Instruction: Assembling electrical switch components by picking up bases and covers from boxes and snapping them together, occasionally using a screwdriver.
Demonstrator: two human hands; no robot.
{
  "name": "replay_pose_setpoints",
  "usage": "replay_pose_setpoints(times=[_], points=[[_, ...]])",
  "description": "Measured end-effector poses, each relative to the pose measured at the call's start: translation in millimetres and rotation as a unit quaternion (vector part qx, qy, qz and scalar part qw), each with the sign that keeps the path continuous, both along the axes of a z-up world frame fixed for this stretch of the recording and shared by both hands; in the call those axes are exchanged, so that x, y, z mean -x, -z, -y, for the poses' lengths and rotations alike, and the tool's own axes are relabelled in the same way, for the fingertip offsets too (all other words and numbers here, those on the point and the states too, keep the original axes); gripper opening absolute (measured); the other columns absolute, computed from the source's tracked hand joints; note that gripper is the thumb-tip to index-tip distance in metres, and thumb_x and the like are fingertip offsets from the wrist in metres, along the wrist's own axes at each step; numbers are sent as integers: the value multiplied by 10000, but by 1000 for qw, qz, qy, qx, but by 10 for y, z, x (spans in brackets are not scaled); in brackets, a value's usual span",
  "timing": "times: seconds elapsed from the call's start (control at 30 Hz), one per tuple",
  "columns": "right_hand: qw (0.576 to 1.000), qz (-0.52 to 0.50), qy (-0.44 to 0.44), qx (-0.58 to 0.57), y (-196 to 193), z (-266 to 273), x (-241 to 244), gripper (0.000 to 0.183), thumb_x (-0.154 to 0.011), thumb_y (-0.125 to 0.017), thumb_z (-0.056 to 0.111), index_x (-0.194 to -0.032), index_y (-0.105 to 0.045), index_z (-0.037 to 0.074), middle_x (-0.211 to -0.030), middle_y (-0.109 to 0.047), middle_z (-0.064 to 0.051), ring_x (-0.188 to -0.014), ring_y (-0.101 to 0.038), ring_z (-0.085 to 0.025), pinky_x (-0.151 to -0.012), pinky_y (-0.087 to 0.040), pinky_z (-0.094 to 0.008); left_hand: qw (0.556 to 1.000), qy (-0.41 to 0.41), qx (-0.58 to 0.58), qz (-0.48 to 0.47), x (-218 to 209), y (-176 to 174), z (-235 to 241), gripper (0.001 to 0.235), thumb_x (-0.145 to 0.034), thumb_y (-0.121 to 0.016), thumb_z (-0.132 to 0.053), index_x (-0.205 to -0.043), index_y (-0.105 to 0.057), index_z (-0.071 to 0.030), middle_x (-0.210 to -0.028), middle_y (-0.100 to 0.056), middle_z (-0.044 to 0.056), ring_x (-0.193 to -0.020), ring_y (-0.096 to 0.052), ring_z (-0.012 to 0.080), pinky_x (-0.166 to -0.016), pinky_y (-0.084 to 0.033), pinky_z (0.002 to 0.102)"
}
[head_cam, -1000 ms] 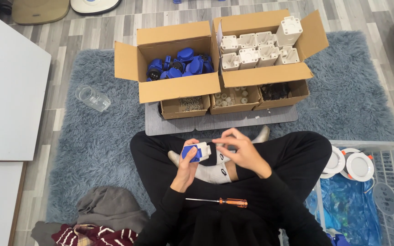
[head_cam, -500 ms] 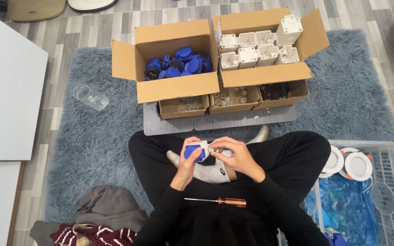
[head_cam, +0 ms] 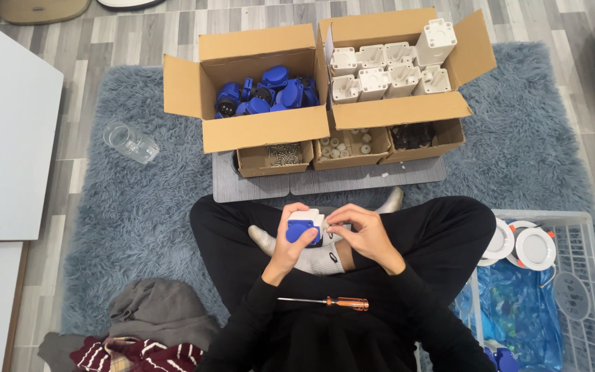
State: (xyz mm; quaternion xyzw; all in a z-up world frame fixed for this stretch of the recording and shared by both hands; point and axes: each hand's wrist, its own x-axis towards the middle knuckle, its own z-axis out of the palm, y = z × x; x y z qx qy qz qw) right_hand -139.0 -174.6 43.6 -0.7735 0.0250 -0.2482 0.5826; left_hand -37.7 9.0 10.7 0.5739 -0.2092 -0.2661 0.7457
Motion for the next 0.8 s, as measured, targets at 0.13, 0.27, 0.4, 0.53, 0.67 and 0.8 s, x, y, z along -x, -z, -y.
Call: replay_pose_setpoints(times=[0.13, 0.27, 0.4, 0.53, 0.67, 0.8], points=[[1000, -4, -4, -29, 61, 41, 35, 139, -846, -911, -3, -963, -885, 68, -960, -848, -104, -743, -761, -164, -726, -628, -308, 998, 10, -16, 53, 44, -60, 51, 651, -817, -963, -238, -1341, -613, -75, -1013, -673, 80, -945, -624, 157, -826, -515, 312], [990, -36, -3, -135, 237, 69, 93, 148, -854, -896, -47, -993, -859, -12, -1013, -837, -160, -823, -766, -151, -775, -651, -310, 989, 13, 4, 149, 39, -219, 99, 656, -789, -991, -259, -1269, -597, -48, -1021, -626, 127, -950, -616, 221, -868, -497, 390], [956, -81, 25, -282, 469, 2, 123, 212, -913, -843, -52, -1120, -800, -62, -1110, -807, -188, -864, -740, -143, -795, -659, -321, 978, 8, -3, 211, 17, -307, 135, 690, -773, -1017, -307, -1249, -611, -17, -1040, -604, 161, -945, -614, 283, -883, -496, 437], [932, -97, 54, -345, 509, -100, 136, 187, -975, -786, -21, -1156, -754, -56, -1137, -796, -150, -895, -771, -133, -798, -648, -279, 968, 0, -13, 250, 34, -340, 162, 704, -765, -1022, -324, -1257, -624, -15, -1072, -615, 172, -974, -647, 334, -901, -512, 467], [932, -125, 82, -330, 369, -187, 130, 167, -1092, -687, 140, -1158, -745, -3, -1002, -768, -80, -861, -698, -94, -760, -588, -251, 944, -11, -30, 330, 66, -371, 188, 670, -804, -986, -373, -1258, -612, -51, -1109, -623, 163, -997, -710, 400, -890, -558, 490], [956, -162, 93, -227, 359, -225, 156, 319, -1187, -534, 297, -1108, -726, 55, -867, -672, -37, -832, -568, -117, -721, -476, -279, 916, -23, -42, 398, 94, -327, 212, 628, -820, -964, -390, -1249, -633, -73, -1147, -634, 136, -1019, -727, 380, -894, -575, 466]])
